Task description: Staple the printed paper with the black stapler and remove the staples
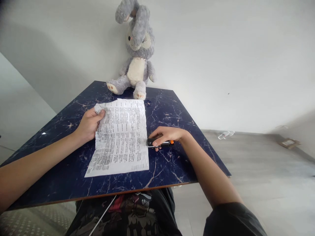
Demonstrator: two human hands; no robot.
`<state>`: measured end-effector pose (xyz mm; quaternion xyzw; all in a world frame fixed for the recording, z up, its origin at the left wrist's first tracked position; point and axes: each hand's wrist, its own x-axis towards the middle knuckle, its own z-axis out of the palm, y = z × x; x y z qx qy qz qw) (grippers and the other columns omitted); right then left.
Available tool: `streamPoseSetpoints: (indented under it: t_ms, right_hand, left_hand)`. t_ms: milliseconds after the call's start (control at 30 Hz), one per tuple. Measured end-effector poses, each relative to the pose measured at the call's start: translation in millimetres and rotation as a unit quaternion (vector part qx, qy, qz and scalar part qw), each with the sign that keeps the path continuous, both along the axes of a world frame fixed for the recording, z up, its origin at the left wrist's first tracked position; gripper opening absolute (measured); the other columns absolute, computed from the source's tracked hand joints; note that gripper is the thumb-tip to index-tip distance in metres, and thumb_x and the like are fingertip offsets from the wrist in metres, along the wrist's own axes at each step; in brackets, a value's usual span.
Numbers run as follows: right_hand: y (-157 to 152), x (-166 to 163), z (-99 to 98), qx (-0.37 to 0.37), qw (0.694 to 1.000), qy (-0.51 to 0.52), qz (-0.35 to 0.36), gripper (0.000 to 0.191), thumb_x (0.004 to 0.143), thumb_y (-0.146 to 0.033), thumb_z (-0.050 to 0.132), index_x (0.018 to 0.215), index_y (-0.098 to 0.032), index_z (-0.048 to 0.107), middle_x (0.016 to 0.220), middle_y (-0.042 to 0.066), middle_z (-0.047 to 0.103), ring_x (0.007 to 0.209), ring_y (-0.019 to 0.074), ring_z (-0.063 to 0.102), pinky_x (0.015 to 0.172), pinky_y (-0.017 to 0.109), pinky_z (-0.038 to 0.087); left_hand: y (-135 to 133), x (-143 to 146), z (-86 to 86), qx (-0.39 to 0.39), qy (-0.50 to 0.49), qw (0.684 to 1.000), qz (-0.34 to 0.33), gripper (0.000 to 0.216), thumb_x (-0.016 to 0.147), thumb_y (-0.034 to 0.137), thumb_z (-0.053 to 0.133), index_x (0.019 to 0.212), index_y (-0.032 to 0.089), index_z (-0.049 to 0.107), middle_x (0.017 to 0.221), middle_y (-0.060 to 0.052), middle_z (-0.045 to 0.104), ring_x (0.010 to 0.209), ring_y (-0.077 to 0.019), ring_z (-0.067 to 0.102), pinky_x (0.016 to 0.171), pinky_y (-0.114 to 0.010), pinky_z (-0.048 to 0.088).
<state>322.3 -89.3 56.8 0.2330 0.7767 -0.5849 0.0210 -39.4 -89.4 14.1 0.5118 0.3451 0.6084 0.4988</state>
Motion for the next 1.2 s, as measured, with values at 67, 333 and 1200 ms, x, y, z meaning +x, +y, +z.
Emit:
streamPoseSetpoints:
  t_ms: [67, 333, 1200]
  right_hand:
    - [0, 0, -0.6, -0.004, 1.0, -0.004, -0.009, 0.046, 0.089, -0.056, 0.077, 0.115, -0.017, 0.079, 0.095, 0.007, 0.078, 0.085, 0.0183, 0.07, 0.082, 0.032, 0.057]
    - [2, 5, 0.0, -0.007, 0.999, -0.002, -0.037, 0.05, 0.087, -0.055, 0.081, 0.121, -0.019, 0.077, 0.097, 0.007, 0.079, 0.089, 0.019, 0.074, 0.084, 0.033, 0.06]
    - [5, 13, 6.6, 0.011, 0.993, 0.054, -0.104, 0.042, 0.082, -0.046, 0.085, 0.112, -0.017, 0.08, 0.095, 0.007, 0.081, 0.088, 0.0196, 0.076, 0.076, 0.027, 0.06]
  left_hand:
    - [0, 0, -0.1, -0.002, -0.002, 1.0, 0.001, 0.029, 0.09, 0.039, 0.08, 0.113, 0.021, 0.076, 0.102, -0.008, 0.081, 0.096, -0.0277, 0.078, 0.076, -0.037, 0.066]
    - [-1, 1, 1.5, -0.025, -0.012, 0.999, -0.024, 0.03, 0.088, 0.039, 0.083, 0.11, 0.02, 0.076, 0.101, -0.008, 0.081, 0.092, -0.0269, 0.079, 0.075, -0.036, 0.066]
    - [-8, 0, 7.8, -0.08, 0.03, 0.982, -0.169, 0.055, 0.091, 0.034, 0.081, 0.143, 0.025, 0.067, 0.133, -0.013, 0.074, 0.12, -0.0354, 0.073, 0.101, -0.052, 0.062]
